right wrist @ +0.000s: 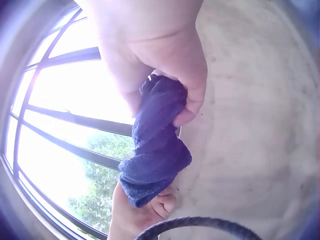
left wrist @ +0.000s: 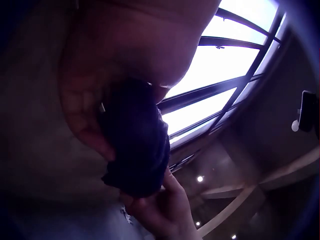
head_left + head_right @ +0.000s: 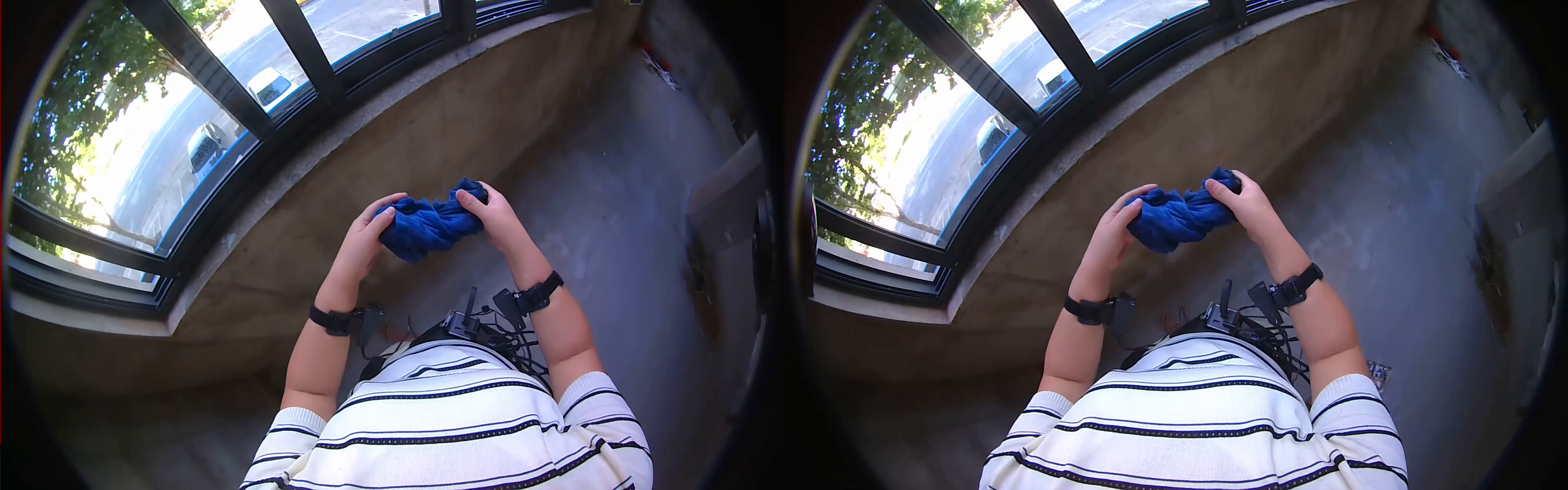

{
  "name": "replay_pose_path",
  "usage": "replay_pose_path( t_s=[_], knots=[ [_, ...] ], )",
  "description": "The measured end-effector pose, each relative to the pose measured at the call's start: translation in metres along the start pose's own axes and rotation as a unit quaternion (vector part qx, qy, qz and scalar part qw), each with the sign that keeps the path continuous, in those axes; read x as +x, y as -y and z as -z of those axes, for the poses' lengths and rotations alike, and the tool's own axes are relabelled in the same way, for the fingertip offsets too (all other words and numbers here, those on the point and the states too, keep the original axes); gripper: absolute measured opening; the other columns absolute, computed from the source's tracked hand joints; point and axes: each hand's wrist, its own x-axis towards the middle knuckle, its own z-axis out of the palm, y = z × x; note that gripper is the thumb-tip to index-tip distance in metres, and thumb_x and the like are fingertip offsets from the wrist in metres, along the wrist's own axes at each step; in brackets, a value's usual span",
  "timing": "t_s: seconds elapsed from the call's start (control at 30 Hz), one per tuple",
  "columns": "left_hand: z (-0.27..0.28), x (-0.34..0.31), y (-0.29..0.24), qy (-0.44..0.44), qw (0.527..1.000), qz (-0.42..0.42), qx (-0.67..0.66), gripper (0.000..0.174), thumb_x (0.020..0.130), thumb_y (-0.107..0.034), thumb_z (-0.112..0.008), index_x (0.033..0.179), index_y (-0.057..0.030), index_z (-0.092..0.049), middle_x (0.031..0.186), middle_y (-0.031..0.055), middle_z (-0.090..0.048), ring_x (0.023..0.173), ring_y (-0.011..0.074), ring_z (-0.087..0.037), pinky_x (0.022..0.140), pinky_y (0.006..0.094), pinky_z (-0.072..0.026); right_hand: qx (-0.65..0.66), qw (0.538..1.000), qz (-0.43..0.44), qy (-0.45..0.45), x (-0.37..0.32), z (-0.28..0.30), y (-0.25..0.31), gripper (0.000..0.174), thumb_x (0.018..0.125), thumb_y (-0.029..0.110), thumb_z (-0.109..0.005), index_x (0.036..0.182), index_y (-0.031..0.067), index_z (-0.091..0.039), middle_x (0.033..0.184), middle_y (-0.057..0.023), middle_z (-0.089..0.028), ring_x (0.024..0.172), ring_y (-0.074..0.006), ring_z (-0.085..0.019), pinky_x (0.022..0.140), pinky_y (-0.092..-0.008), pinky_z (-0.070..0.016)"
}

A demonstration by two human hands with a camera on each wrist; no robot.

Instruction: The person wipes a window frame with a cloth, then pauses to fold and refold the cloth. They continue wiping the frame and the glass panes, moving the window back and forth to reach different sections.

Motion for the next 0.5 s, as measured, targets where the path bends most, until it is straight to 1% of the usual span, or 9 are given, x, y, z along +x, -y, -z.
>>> replay_pose_path(
  t_s=[0.07, 0.1, 0.17, 0.23, 0.3, 0.37, 0.4, 0.43, 0.5],
  knots=[
    [-0.007, -0.011, -0.004, 0.002, 0.991, -0.132, 0.001, 0.040, 0.092, -0.012, -0.053, 0.131, -0.0036, -0.053, 0.113, 0.0074, -0.062, 0.106, 0.0140, -0.057, 0.093, 0.0279, -0.0449, -0.037, 0.998, -0.003, -0.047, -0.003, 0.006, -0.001, 0.057, 0.082, 0.045, -0.073, 0.111, -0.0008, -0.056, 0.098, -0.0094, -0.063, 0.094, -0.0158, -0.058, 0.086, -0.0298, -0.0467],
    [-0.012, -0.015, -0.007, 0.002, 0.991, -0.133, 0.002, 0.040, 0.092, -0.012, -0.053, 0.131, -0.0036, -0.053, 0.113, 0.0074, -0.062, 0.106, 0.0140, -0.057, 0.093, 0.0279, -0.0449, -0.036, 0.998, -0.001, -0.046, -0.002, 0.010, -0.003, 0.057, 0.082, 0.045, -0.073, 0.111, -0.0008, -0.056, 0.098, -0.0094, -0.063, 0.094, -0.0158, -0.058, 0.086, -0.0298, -0.0467],
    [-0.019, -0.024, -0.011, -0.014, 0.975, -0.197, 0.100, 0.043, 0.087, -0.002, -0.051, 0.130, -0.0013, -0.053, 0.109, 0.0069, -0.061, 0.103, 0.0133, -0.057, 0.094, 0.0264, -0.0443, -0.113, 0.993, 0.016, -0.030, 0.000, 0.014, -0.008, 0.057, 0.084, 0.047, -0.070, 0.113, 0.0004, -0.056, 0.099, -0.0088, -0.062, 0.094, -0.0162, -0.058, 0.086, -0.0304, -0.0465],
    [-0.023, -0.025, -0.012, -0.010, 0.974, -0.205, 0.092, 0.040, 0.086, 0.001, -0.049, 0.126, -0.0004, -0.055, 0.107, 0.0057, -0.061, 0.101, 0.0119, -0.056, 0.093, 0.0251, -0.0436, -0.211, 0.973, 0.094, -0.008, -0.008, 0.009, -0.006, 0.062, 0.089, 0.050, -0.062, 0.129, 0.0036, -0.051, 0.117, -0.0149, -0.059, 0.109, -0.0234, -0.057, 0.095, -0.0335, -0.0446],
    [-0.029, -0.025, -0.012, -0.042, 0.964, -0.231, 0.124, 0.036, 0.087, 0.001, -0.048, 0.122, -0.0007, -0.057, 0.106, 0.0057, -0.061, 0.100, 0.0114, -0.056, 0.091, 0.0248, -0.0438, -0.260, 0.961, 0.096, -0.016, -0.016, 0.003, 0.002, 0.063, 0.089, 0.046, -0.063, 0.135, 0.0054, -0.048, 0.125, -0.0170, -0.055, 0.115, -0.0260, -0.055, 0.098, -0.0349, -0.0436],
    [-0.037, -0.024, -0.011, -0.058, 0.958, -0.240, 0.148, 0.034, 0.088, 0.002, -0.047, 0.120, -0.0010, -0.057, 0.105, 0.0057, -0.061, 0.100, 0.0112, -0.056, 0.091, 0.0248, -0.0439, -0.328, 0.911, 0.252, -0.006, -0.021, -0.009, 0.015, 0.061, 0.087, 0.041, -0.067, 0.134, 0.0057, -0.050, 0.127, -0.0167, -0.054, 0.114, -0.0257, -0.056, 0.096, -0.0352, -0.0444],
    [-0.041, -0.025, -0.010, -0.073, 0.951, -0.248, 0.171, 0.033, 0.088, 0.002, -0.047, 0.119, -0.0013, -0.058, 0.105, 0.0057, -0.061, 0.099, 0.0110, -0.055, 0.090, 0.0248, -0.0439, -0.238, 0.943, 0.225, 0.056, -0.031, -0.020, 0.031, 0.058, 0.085, 0.037, -0.070, 0.131, 0.0053, -0.054, 0.124, -0.0158, -0.056, 0.112, -0.0256, -0.057, 0.096, -0.0348, -0.0447],
    [-0.044, -0.027, -0.011, -0.075, 0.950, -0.248, 0.171, 0.033, 0.088, 0.002, -0.047, 0.119, -0.0013, -0.058, 0.105, 0.0057, -0.061, 0.099, 0.0110, -0.055, 0.090, 0.0248, -0.0439, -0.220, 0.944, 0.227, 0.091, -0.033, -0.029, 0.034, 0.052, 0.084, 0.032, -0.071, 0.125, 0.0040, -0.057, 0.116, -0.0152, -0.061, 0.107, -0.0254, -0.060, 0.094, -0.0349, -0.0458],
    [-0.050, -0.032, -0.013, -0.063, 0.950, -0.249, 0.178, 0.032, 0.089, 0.002, -0.046, 0.118, -0.0015, -0.058, 0.103, 0.0052, -0.061, 0.098, 0.0108, -0.056, 0.090, 0.0245, -0.0440, -0.261, 0.927, 0.251, 0.100, -0.035, -0.039, 0.032, 0.039, 0.086, 0.025, -0.069, 0.116, 0.0019, -0.060, 0.099, -0.0102, -0.066, 0.093, -0.0191, -0.063, 0.086, -0.0313, -0.0479]
  ],
)
